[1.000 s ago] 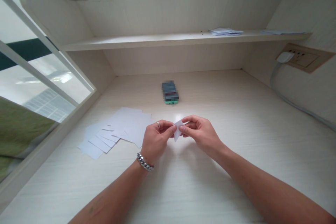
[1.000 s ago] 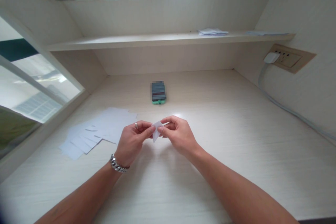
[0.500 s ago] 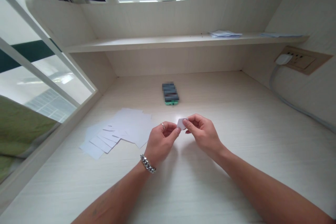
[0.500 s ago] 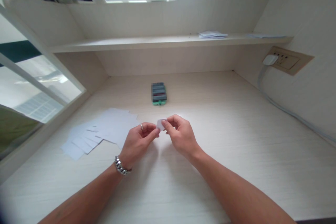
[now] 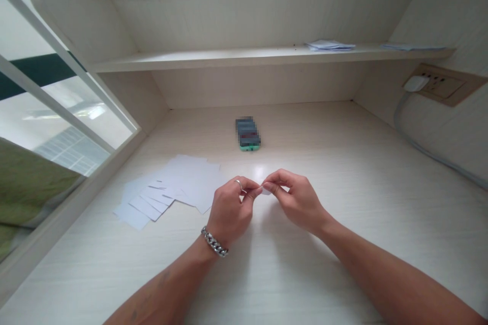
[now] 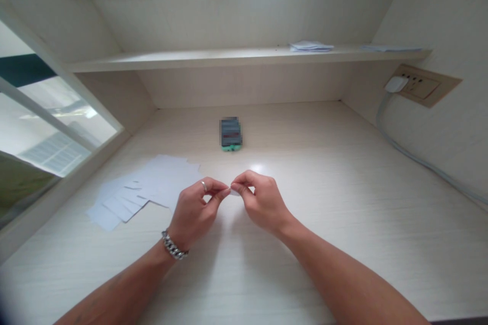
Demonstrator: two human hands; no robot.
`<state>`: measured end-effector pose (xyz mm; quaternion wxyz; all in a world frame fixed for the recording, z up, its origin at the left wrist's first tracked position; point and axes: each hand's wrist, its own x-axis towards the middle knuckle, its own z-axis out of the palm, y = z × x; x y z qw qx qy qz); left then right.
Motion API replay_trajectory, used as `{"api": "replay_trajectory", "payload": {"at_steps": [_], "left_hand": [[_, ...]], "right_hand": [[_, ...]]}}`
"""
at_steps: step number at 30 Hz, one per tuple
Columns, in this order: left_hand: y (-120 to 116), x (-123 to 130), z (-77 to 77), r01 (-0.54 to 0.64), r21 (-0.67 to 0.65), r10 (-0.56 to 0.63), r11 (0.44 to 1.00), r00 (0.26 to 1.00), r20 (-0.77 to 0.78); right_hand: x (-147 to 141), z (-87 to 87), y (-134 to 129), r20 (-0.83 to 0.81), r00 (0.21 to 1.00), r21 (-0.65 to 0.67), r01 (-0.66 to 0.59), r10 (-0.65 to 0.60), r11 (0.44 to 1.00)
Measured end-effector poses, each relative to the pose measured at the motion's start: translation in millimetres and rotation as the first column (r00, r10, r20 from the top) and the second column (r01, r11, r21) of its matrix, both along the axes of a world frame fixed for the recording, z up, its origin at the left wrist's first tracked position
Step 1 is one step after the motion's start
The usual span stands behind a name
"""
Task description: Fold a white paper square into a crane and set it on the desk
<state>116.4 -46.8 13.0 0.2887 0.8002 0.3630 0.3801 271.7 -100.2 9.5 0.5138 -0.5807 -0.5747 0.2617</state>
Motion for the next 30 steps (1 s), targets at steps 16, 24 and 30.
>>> {"api": "replay_trajectory", "payload": {"at_steps": [16,24,30], "left_hand": [[3.2,-3.6,4.2,-0.024,0.017,0.025,1.0,0.997,-0.066],[11.5,1.2,-3.1,0.122,-0.417,-0.037,0.901,0.978,0.205],[9.4,0.3,-4.2,0.036,-0.242,-0.007,0.97,0.993,0.119]], "right_hand": [[2.2,-3.6,0.6,0.289,0.957,0.053,-0.047,0.03,0.997],[-2.8,-2.4,0.0,0.052,0.997,0.009,0.051,-0.051,0.999],[0.5,-1.6,3.1,0.028,0.998,-0.081,-0.056,0.059,0.995]]}}
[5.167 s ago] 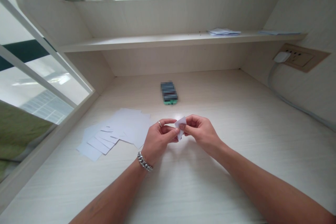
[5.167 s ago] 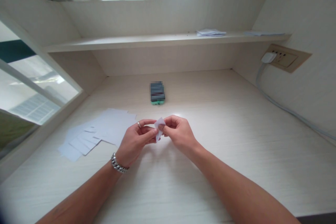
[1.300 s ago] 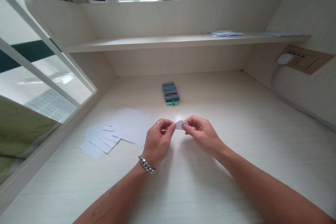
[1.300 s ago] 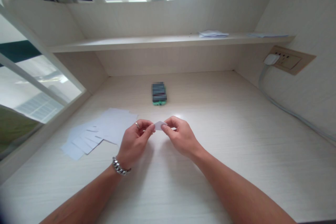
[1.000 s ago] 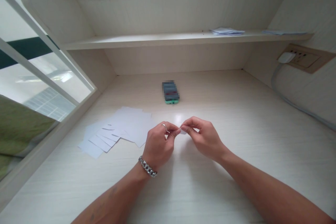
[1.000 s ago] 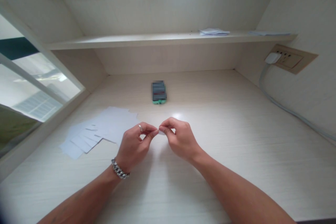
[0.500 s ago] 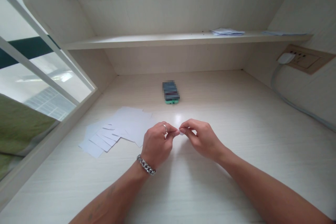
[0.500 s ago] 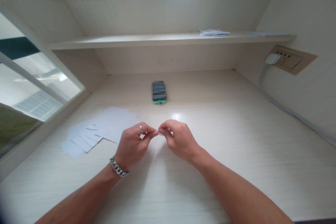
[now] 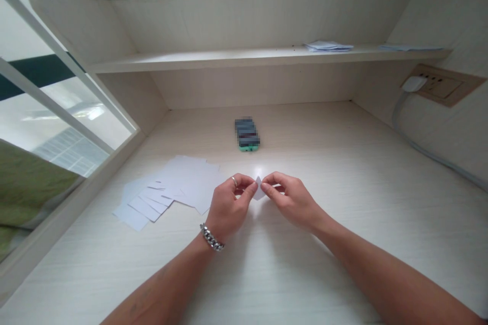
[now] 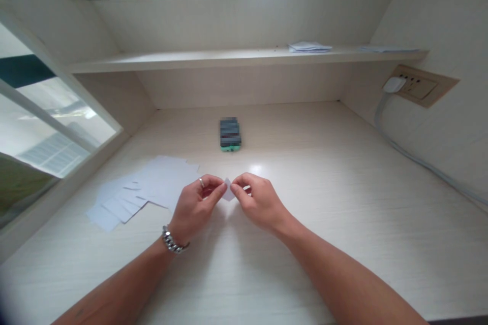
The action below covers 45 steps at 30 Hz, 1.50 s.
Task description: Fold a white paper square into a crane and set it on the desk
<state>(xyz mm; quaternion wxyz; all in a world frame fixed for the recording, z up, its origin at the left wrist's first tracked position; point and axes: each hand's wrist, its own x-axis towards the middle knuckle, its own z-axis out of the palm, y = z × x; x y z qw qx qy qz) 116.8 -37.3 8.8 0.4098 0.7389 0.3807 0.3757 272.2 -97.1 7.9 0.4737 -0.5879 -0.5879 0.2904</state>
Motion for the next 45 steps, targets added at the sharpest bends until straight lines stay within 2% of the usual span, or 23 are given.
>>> {"api": "replay_trajectory", "payload": {"at_steps": [4,7,11,14,16,19,22,24,27,30,33,35,38,41,45], "left_hand": [[-5.2,-1.2,2.1,0.029,0.152,-0.003,0.988,0.986,-0.166],[-8.2,-0.8,3.0,0.039,0.196,-0.001,0.98,0.982,-0.188],[-8.1,1.8,3.1,0.041,0.103,-0.032,0.994,0.995,-0.09],[-5.8,1.8,3.7,0.035,0.066,-0.03,0.997,0.997,-0.076],[-4.6,-0.2,4.7,0.01,0.166,0.012,0.986,0.991,-0.132],[-4.2,-4.5,6.2,0.016,0.383,0.091,0.924,0.961,-0.26],[-4.7,-6.8,6.7,0.055,0.473,0.107,0.879,0.945,-0.31],[-4.3,-6.3,6.3,0.047,0.435,0.074,0.899,0.964,-0.257],[-2.4,-4.8,5.6,0.008,0.256,0.023,0.967,0.993,-0.117],[-0.9,-4.9,6.8,-0.024,0.146,0.038,0.989,0.995,-0.093],[-0.9,-5.9,9.5,-0.05,0.18,0.078,0.982,0.986,-0.15],[-1.0,-5.7,10.1,-0.045,0.153,0.066,0.987,0.988,-0.136],[0.1,-3.5,8.0,0.011,-0.06,-0.011,0.998,1.0,0.0],[1.8,-0.6,5.4,0.117,-0.267,-0.08,0.956,0.986,0.147],[2.6,0.3,6.9,0.135,-0.37,-0.048,0.919,0.971,0.235]], "right_hand": [[-0.5,0.5,-1.1,-0.056,0.998,0.021,-0.022,0.023,1.0],[-2.7,1.5,-2.5,-0.012,1.0,0.033,0.02,-0.019,0.999],[-3.7,2.5,-2.6,-0.092,0.988,0.043,0.126,-0.122,0.991],[-1.7,0.8,-1.1,-0.173,0.976,0.037,0.14,-0.131,0.989],[-0.2,-0.8,-0.3,-0.152,0.984,0.041,0.101,-0.093,0.994],[0.6,-2.1,-0.3,-0.008,1.0,0.069,0.011,-0.011,0.998],[-0.5,-1.3,-1.5,0.113,0.993,0.089,-0.032,0.022,0.996],[-1.3,0.2,-2.4,0.115,0.993,0.106,-0.001,-0.012,0.994],[-1.2,2.9,-2.9,0.052,0.996,0.116,0.069,-0.075,0.991],[-0.7,4.9,-2.9,0.019,0.998,0.083,0.054,-0.055,0.995],[-0.9,5.4,-3.1,0.04,0.999,0.07,-0.009,0.006,0.997],[-0.7,4.8,-3.3,0.04,0.999,0.071,-0.018,0.015,0.997],[1.6,2.4,-2.0,-0.066,0.997,0.042,0.029,-0.026,0.999],[4.6,-0.8,1.3,-0.216,0.974,0.016,0.073,-0.067,0.997],[5.4,-2.5,4.2,-0.319,0.947,0.001,0.04,-0.038,0.999]]}}
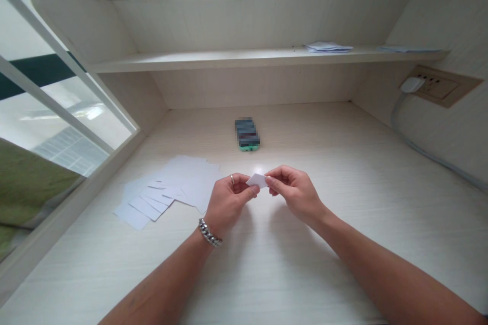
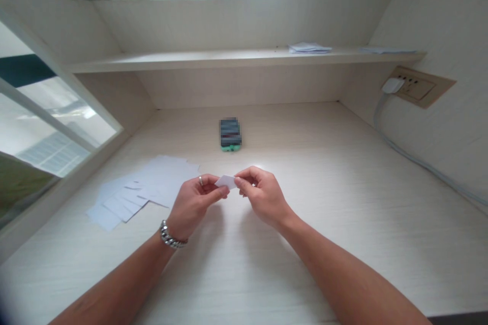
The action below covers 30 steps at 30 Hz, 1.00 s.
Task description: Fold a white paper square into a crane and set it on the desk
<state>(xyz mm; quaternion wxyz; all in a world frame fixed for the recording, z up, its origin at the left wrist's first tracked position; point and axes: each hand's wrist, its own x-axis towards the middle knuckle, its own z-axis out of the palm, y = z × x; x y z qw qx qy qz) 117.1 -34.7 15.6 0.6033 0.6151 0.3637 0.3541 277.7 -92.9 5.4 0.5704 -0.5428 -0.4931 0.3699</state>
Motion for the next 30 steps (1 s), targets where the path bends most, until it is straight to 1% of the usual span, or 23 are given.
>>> {"api": "replay_trajectory", "payload": {"at_steps": [4,8,11,14,16,18,21,23,25,27,29,30], "left_hand": [[0.9,-1.9,0.8,-0.003,-0.013,0.003,1.0,1.0,-0.02],[3.8,-4.4,-2.2,0.018,0.075,-0.014,0.997,0.999,-0.046],[5.7,-5.9,-2.7,0.018,0.151,-0.005,0.988,0.996,-0.089],[6.3,-6.0,-2.1,-0.024,0.165,0.038,0.986,0.996,-0.085],[6.2,-5.2,-2.2,-0.062,0.154,0.072,0.986,0.995,-0.063],[5.9,-4.1,-2.8,-0.082,0.145,0.091,0.986,0.994,-0.057],[5.1,-2.1,-3.4,-0.073,0.12,0.08,0.99,0.995,-0.056],[4.0,-0.9,-3.2,-0.074,0.073,0.076,0.995,0.997,-0.034],[2.6,0.2,-2.5,-0.098,0.009,0.098,0.995,0.995,0.011],[1.0,0.9,-1.9,-0.124,-0.046,0.127,0.991,0.99,0.068],[-0.3,1.0,-1.6,-0.112,-0.091,0.123,0.99,0.983,0.133],[-0.8,0.8,-1.7,-0.087,-0.112,0.105,0.99,0.981,0.165]], "right_hand": [[1.0,1.9,-1.0,-0.014,0.999,0.01,-0.029,0.03,1.0],[3.7,4.8,-3.2,0.058,0.997,0.009,-0.055,0.055,0.998],[3.9,5.4,-4.0,0.088,0.991,-0.042,-0.099,0.103,0.994],[3.3,3.2,-3.1,0.063,0.995,-0.045,-0.074,0.076,0.996],[3.3,0.8,-1.7,0.013,0.999,-0.009,-0.033,0.033,0.999],[3.4,-1.7,-0.4,-0.031,0.999,0.031,-0.014,0.015,0.999],[3.4,-4.2,1.0,-0.048,0.999,0.093,-0.006,0.011,0.996],[3.4,-5.3,1.7,-0.083,0.997,0.11,0.001,0.008,0.994],[3.4,-6.2,2.5,-0.126,0.992,0.082,0.002,0.009,0.997],[3.7,-6.7,3.3,-0.124,0.992,0.028,-0.021,0.024,0.999],[4.0,-6.4,4.0,-0.096,0.994,-0.012,-0.046,0.044,0.999],[4.1,-5.9,4.2,-0.092,0.995,-0.022,-0.051,0.049,0.998]]}}
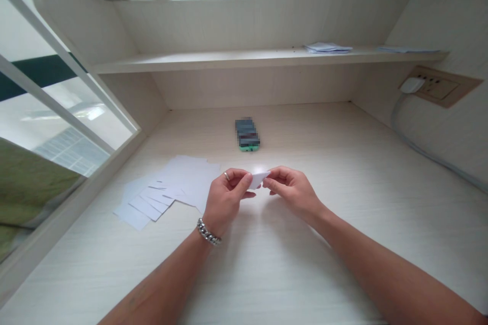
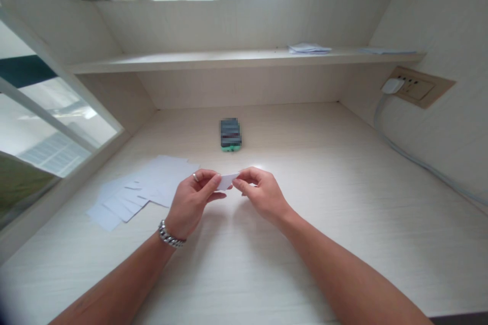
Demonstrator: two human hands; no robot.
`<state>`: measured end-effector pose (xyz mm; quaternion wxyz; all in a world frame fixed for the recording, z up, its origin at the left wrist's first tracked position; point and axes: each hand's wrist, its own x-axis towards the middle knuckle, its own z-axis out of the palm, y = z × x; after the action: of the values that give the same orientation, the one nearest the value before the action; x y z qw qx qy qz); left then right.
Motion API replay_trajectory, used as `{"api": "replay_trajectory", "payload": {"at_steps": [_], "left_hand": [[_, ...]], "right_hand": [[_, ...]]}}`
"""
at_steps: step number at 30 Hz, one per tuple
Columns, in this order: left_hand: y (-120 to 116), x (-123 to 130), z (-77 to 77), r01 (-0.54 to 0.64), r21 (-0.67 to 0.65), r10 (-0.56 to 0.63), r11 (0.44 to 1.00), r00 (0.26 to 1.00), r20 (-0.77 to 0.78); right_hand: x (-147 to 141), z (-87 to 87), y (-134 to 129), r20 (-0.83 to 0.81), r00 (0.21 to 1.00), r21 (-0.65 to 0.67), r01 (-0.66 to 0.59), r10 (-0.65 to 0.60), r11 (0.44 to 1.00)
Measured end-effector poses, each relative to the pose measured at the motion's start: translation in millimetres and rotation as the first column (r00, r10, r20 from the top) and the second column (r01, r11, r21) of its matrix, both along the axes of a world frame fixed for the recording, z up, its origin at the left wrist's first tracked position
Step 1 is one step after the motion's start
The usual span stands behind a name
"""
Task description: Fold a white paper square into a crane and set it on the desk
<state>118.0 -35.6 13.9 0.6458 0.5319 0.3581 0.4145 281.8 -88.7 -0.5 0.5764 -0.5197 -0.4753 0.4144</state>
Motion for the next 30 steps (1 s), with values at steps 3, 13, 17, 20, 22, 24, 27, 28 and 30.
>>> {"api": "replay_trajectory", "payload": {"at_steps": [3,13,17,20,22,24,27,28,30], "left_hand": [[-1.0,-1.0,-0.5,0.109,-0.064,-0.104,0.992,0.991,0.08],[-0.8,-0.8,-7.4,0.193,-0.043,-0.188,0.98,0.977,0.102],[0.8,-0.5,-8.3,0.178,0.026,-0.18,0.984,0.982,0.063],[1.0,-0.6,-5.9,0.173,0.066,-0.176,0.983,0.984,0.036],[0.5,-0.8,-4.2,0.178,0.08,-0.181,0.981,0.983,0.02],[-0.4,-0.9,-3.3,0.183,0.094,-0.185,0.979,0.983,0.009],[-1.6,-1.3,-3.5,0.189,0.117,-0.189,0.975,0.982,-0.011],[-1.8,-1.4,-3.9,0.19,0.12,-0.189,0.974,0.982,-0.02],[-1.7,-1.7,-5.1,0.193,0.115,-0.19,0.974,0.981,-0.038]], "right_hand": [[-0.4,2.6,0.1,-0.023,1.0,-0.003,0.01,-0.01,1.0],[-6.4,2.4,-2.5,0.073,0.992,0.051,0.101,-0.104,0.994],[-6.1,3.2,-3.8,0.094,0.992,0.051,0.074,-0.078,0.996],[-5.9,4.3,-4.8,0.076,0.996,0.041,0.051,-0.054,0.998],[-6.0,4.7,-5.3,0.042,0.999,0.027,0.023,-0.024,0.999],[-5.9,4.8,-5.6,0.024,1.0,0.021,0.0,0.0,1.0],[-5.2,4.2,-5.3,0.035,0.999,0.017,0.001,-0.001,1.0],[-4.8,3.9,-4.9,0.039,0.999,0.014,0.001,-0.001,1.0],[-3.9,3.2,-4.1,0.037,0.999,0.009,-0.012,0.011,1.0]]}}
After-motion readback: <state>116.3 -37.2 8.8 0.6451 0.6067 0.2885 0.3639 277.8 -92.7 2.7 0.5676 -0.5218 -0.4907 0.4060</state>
